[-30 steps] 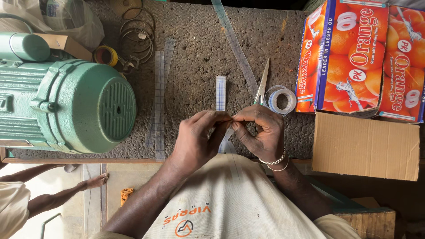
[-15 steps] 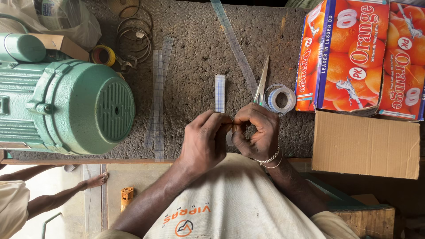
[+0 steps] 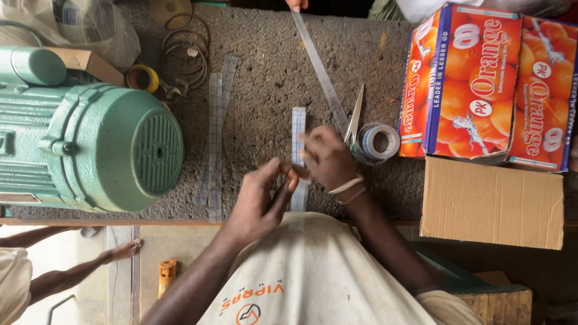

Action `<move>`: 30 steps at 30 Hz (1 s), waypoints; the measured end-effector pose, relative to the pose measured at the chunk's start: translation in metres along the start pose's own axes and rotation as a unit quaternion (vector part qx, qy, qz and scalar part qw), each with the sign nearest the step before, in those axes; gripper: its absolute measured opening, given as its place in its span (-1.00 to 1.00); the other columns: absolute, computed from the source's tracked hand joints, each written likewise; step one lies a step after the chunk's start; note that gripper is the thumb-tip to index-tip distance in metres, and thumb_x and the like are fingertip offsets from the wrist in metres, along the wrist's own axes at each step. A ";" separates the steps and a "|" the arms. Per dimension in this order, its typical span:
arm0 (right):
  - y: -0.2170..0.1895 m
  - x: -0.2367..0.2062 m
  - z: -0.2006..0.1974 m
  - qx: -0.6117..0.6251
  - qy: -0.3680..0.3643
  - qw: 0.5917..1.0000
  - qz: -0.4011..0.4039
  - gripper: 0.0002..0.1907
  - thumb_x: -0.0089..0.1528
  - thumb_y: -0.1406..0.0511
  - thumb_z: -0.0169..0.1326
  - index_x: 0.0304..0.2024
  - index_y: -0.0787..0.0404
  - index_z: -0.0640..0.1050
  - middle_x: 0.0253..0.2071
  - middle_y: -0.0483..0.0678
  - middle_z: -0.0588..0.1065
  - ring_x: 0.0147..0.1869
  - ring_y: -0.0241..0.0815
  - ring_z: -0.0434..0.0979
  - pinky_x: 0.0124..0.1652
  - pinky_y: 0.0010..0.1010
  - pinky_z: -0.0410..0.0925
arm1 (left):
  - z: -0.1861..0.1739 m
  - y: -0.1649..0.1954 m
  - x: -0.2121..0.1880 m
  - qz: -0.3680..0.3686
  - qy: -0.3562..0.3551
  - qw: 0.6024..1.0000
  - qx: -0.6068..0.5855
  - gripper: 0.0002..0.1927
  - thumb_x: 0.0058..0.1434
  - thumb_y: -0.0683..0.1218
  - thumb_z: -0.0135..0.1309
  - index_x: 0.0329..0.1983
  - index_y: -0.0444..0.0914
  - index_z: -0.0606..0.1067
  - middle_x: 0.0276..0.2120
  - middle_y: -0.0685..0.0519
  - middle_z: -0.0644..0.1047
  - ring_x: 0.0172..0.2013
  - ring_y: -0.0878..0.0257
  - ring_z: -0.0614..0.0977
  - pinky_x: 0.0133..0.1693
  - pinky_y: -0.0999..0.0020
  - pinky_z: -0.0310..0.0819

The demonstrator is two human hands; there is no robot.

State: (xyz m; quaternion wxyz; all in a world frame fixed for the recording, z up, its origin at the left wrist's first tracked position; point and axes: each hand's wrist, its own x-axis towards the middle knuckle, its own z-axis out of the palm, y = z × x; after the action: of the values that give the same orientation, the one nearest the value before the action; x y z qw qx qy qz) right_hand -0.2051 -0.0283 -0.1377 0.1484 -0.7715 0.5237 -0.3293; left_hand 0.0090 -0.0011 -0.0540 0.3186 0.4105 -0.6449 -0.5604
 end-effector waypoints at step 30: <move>-0.066 -0.011 -0.072 0.298 0.056 0.952 0.044 -0.92 0.28 0.40 0.23 -0.20 0.32 0.61 -0.21 -0.03 0.59 -0.13 -0.25 0.60 -0.12 -0.44 0.46 | 0.005 0.031 0.009 0.123 0.071 0.985 0.102 -0.84 0.22 -0.29 0.22 -0.12 -0.31 0.59 -0.26 -0.04 0.66 -0.27 0.16 0.75 -0.27 0.34 0.68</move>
State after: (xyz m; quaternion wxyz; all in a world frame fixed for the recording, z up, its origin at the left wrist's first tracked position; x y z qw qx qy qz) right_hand -0.2086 0.0172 -0.0511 0.3564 -0.6490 0.4424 -0.5060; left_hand -0.0051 -0.0055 -0.0245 0.3871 0.3970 -0.7199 -0.4175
